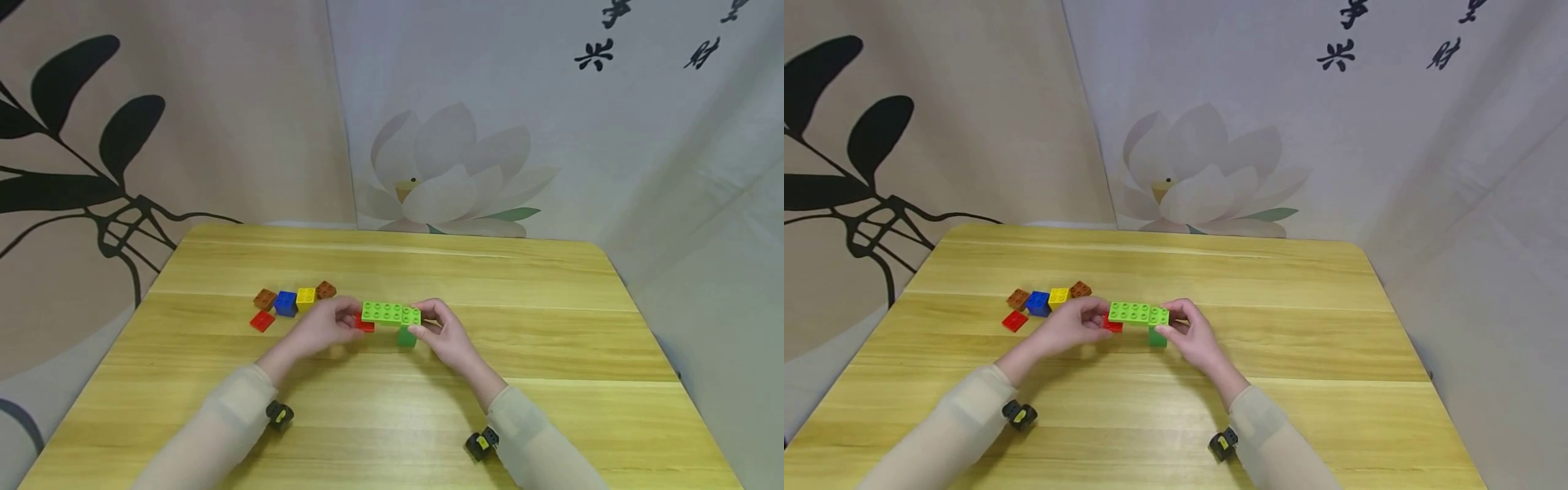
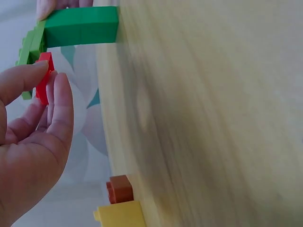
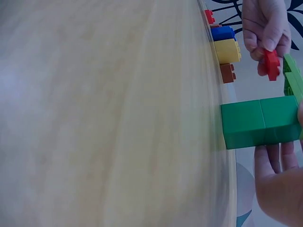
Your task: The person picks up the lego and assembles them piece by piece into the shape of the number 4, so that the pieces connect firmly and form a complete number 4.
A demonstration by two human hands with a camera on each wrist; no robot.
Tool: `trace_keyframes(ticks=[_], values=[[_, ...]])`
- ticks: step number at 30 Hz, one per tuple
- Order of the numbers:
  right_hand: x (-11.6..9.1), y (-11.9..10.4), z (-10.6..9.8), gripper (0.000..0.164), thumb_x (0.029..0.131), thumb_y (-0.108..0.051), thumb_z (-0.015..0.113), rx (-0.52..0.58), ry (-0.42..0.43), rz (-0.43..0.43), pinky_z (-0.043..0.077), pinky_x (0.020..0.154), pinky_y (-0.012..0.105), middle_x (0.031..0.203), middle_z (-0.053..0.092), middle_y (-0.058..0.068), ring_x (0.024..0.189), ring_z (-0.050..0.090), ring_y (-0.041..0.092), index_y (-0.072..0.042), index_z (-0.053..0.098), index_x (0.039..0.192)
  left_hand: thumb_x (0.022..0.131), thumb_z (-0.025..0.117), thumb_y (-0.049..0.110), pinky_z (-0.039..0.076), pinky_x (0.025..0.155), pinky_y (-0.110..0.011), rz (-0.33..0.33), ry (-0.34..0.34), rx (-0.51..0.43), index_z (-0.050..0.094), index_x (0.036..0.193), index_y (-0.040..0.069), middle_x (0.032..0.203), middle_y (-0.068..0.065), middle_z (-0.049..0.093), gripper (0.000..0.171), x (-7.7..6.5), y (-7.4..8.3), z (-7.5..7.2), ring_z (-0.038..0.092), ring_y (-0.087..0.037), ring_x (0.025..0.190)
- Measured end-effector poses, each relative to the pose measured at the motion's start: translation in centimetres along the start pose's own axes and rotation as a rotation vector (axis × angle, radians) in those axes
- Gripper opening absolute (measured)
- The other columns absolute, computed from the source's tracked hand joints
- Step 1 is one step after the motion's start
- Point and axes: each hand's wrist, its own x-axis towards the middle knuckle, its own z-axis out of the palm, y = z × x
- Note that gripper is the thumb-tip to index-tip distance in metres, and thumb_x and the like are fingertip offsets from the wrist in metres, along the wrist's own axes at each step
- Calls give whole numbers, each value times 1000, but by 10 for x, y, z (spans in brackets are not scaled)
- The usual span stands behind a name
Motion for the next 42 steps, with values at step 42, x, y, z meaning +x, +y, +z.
trace_keyframes(ticks=[42], values=[[1, -1, 1, 34, 90, 3, 69, 24, 13, 47, 49, 98, 31, 123, 57, 19, 114, 54, 31, 3, 55, 121, 90, 72, 5, 58, 78, -48, 61, 20, -252, 67, 119, -3, 99, -12, 67, 31, 9, 15, 7, 65, -23, 83]])
